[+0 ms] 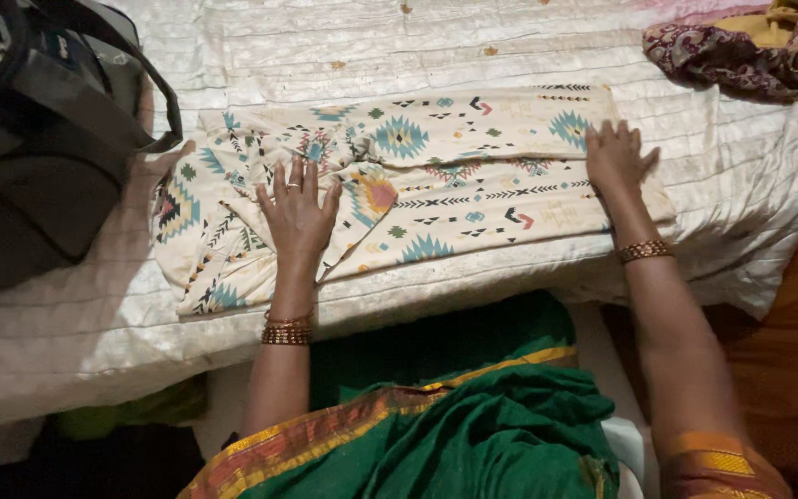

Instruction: The person folds a patterned garment by smoothing it out, bringing the sides together, and repeatedly folding it into a rectangular shape on a bed.

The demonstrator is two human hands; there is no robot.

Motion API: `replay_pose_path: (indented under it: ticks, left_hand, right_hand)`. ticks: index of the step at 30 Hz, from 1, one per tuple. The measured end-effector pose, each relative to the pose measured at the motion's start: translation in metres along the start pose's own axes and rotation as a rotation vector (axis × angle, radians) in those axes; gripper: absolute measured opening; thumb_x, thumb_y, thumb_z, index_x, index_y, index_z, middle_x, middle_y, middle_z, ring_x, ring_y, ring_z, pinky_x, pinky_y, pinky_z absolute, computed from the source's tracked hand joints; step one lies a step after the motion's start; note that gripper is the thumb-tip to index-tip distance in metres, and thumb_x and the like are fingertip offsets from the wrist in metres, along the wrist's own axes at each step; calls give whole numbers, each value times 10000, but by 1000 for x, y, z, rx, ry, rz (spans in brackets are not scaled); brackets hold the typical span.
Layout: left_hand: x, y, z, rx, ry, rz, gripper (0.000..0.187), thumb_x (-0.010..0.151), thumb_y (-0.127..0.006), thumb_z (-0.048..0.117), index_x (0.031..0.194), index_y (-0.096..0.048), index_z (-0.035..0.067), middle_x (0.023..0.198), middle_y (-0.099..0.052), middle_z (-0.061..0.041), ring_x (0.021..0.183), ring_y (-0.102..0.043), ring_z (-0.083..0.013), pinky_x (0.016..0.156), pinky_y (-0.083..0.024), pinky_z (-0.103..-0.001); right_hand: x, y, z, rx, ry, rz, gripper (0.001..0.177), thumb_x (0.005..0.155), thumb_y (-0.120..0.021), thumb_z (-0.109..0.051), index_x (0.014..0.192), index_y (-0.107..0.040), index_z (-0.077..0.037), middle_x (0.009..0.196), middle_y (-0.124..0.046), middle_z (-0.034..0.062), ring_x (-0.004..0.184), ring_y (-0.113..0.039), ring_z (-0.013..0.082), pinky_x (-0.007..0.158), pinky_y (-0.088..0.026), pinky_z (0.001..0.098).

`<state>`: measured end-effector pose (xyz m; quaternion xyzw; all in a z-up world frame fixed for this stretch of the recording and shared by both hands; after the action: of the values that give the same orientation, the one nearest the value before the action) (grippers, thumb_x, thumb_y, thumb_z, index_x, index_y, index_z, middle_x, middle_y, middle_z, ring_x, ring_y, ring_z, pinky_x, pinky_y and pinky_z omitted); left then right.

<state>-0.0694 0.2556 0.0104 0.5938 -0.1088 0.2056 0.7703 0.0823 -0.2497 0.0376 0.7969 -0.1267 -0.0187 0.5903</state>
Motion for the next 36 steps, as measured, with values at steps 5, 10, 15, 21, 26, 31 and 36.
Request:
replay_pose_path:
  ticks: [5, 10, 15, 21, 26, 31, 36]
  left_hand:
    - [1, 0, 2, -2, -19, 24, 654, 1052, -410, 559, 1528, -497, 118, 1619, -416, -122, 1511, -284, -359, 1190, -114, -642]
    - [-2, 2, 2, 0, -37, 40, 637, 1044, -449, 542, 1516, -525, 121, 1601, -449, -130, 1504, -311, -368, 1184, -143, -651]
    - [-2, 3, 2, 3, -55, 51, 628, 1051, -475, 523, 1518, -538, 109, 1583, -478, -136, 1498, -326, -372, 1177, -165, -659]
    - [-1, 6, 3, 11, -57, 51, 614, 1060, -477, 521, 1508, -549, 107, 1586, -486, -143, 1501, -334, -373, 1171, -174, -660]
    - [0, 6, 3, -25, -48, 20, 627, 1064, -449, 534, 1509, -544, 103, 1590, -471, -152, 1499, -320, -378, 1169, -152, -664]
    - [-1, 7, 3, -18, -53, 21, 628, 1073, -440, 530, 1520, -541, 101, 1592, -469, -162, 1503, -321, -376, 1174, -142, -669]
    - [-1, 6, 2, -18, -45, 24, 625, 1065, -442, 525, 1511, -544, 100, 1586, -474, -154, 1505, -322, -380, 1179, -143, -667]
  right_hand:
    - [-10, -17, -69, 55, 143, -56, 666, 1076, -330, -492, 1578, -311, -55, 1683, -182, 155, 1561, -98, 313, 1212, 15, 592]
    - [-33, -78, -209, 69, 566, -412, 659, 1066, -290, -534, 1628, -207, -199, 1740, -92, 26, 1602, -46, 225, 1264, 6, 558]
    - [-23, -74, -234, 0, 548, -391, 692, 1043, -259, -595, 1633, -185, -241, 1728, -57, 13, 1593, -15, 211, 1255, 54, 549]
    - [42, -53, -148, -41, 323, -303, 696, 1054, -225, -587, 1646, -151, -228, 1732, -54, 18, 1590, -20, 221, 1258, 77, 558]
    - [75, -39, -66, -57, 200, -171, 714, 1056, -215, -579, 1644, -164, -178, 1728, -67, 54, 1589, -31, 258, 1248, 34, 591]
    - [82, -23, -11, -114, 59, -119, 710, 1057, -231, -555, 1649, -180, -166, 1733, -94, 53, 1591, -59, 273, 1250, -17, 612]
    - [87, -10, 42, -21, -58, -74, 662, 1059, -315, -520, 1552, -377, -83, 1653, -281, 145, 1522, -253, 346, 1217, -173, 609]
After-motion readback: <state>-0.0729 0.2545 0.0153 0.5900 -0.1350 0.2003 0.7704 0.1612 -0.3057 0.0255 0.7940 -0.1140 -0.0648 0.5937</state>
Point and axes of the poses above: each hand's wrist, its own x-axis towards the middle knuckle, its own y-axis out of the back of the hand, z = x × y, the point moved 2 cm from there along x, towards the middle knuckle
